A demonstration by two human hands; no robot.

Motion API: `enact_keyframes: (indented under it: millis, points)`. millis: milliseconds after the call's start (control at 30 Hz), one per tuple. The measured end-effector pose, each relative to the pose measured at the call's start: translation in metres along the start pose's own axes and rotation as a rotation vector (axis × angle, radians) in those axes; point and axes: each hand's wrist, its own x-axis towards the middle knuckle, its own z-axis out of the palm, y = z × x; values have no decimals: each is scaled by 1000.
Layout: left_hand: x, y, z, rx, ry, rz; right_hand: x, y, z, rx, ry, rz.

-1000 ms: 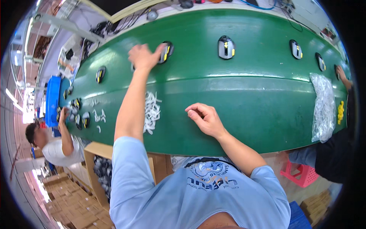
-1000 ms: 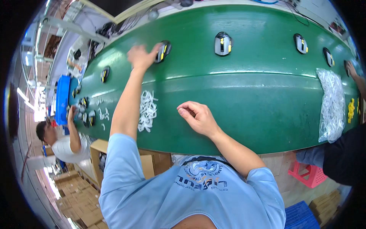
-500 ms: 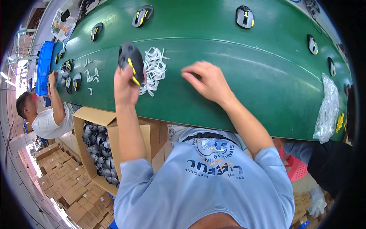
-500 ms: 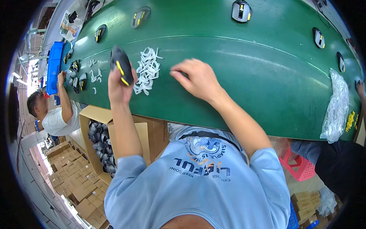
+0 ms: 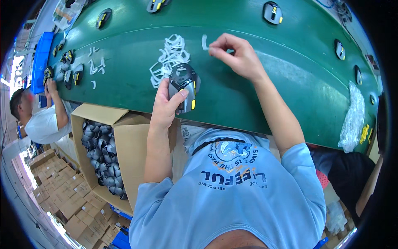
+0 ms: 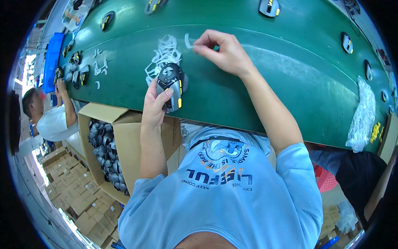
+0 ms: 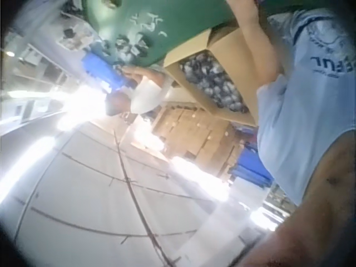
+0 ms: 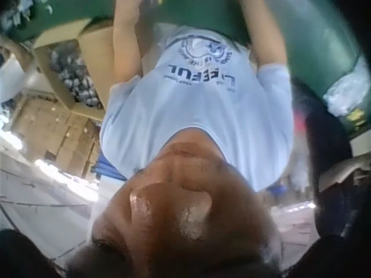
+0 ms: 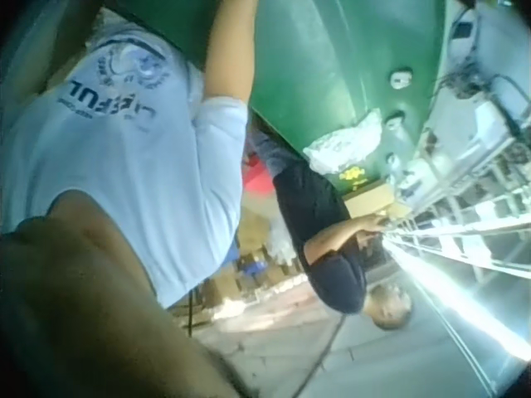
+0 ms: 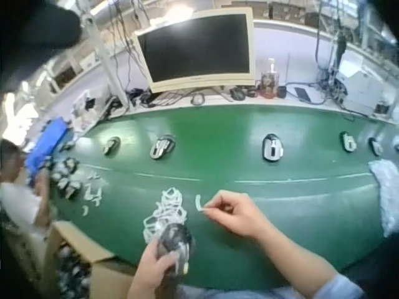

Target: The person assembles computer mice by retrieving cover parts from a box, attaching plastic strips and top covers onto mouse bodies by hand, and placing the assembled mice onto the conveyor table.

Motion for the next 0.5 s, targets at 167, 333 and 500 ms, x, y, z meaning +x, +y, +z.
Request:
enact_keyframes:
  millis: [167, 333, 500]
  points:
    - [16, -10, 22, 175, -118, -31, -48, -11, -6, 282, 35, 83]
    - [25, -18, 37, 239, -222, -30, -64, -22, -8, 152, -26, 54]
    - [36, -29, 61, 492, 58, 292, -71, -29, -4, -204, 1, -311]
